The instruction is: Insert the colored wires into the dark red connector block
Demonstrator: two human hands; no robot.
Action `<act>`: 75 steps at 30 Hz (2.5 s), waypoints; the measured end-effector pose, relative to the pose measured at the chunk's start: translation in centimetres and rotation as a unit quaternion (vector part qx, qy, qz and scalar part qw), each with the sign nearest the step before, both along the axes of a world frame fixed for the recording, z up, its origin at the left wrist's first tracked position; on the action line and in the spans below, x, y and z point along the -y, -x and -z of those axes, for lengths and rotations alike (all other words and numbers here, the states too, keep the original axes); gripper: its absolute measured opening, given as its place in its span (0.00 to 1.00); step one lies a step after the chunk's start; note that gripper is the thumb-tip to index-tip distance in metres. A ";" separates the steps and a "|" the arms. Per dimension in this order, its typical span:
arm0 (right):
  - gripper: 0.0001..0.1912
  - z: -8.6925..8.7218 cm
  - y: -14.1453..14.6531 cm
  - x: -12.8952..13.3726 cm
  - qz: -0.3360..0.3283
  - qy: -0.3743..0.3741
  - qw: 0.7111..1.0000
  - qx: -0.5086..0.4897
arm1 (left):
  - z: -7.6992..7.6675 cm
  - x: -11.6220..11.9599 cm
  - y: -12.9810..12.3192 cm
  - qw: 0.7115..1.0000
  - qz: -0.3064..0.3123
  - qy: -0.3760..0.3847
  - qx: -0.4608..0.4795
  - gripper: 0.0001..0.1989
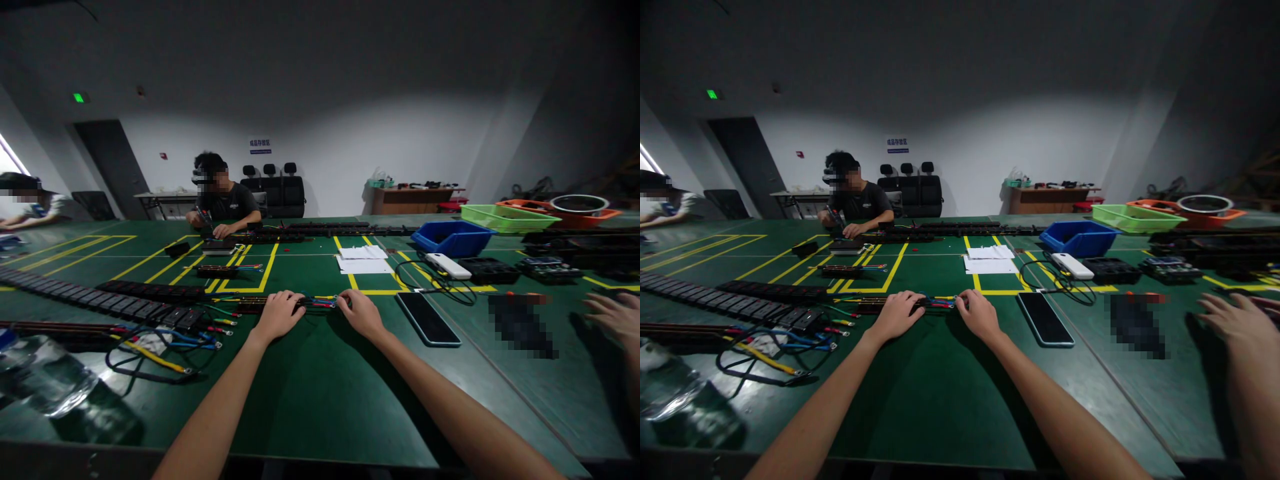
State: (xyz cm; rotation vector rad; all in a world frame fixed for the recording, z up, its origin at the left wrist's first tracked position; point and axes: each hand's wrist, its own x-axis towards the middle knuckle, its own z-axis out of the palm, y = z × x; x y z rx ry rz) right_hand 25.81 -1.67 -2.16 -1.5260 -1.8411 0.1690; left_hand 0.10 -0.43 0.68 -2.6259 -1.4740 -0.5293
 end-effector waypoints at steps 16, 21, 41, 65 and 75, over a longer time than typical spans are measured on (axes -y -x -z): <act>0.21 0.3 0.2 0.1 -0.071 -0.021 0.997 -0.037 | 0.1 0.2 0.0 1.000 -0.006 -0.005 -0.006 0.19; 0.18 0.1 0.1 0.0 -0.030 -0.028 0.999 -0.029 | 0.1 0.2 0.1 1.000 -0.002 -0.007 -0.008 0.20; 0.15 -0.2 -0.2 0.2 -0.021 -0.030 0.999 -0.002 | 0.0 0.2 0.0 1.000 -0.004 0.003 -0.011 0.19; 0.11 -0.8 0.4 0.9 -0.057 -0.082 0.995 0.017 | -0.3 0.3 -0.1 1.000 -0.003 0.008 -0.001 0.20; 0.12 0.2 0.1 0.0 -0.007 -0.042 0.999 -0.002 | 0.1 0.0 -0.1 1.000 -0.008 0.003 -0.007 0.20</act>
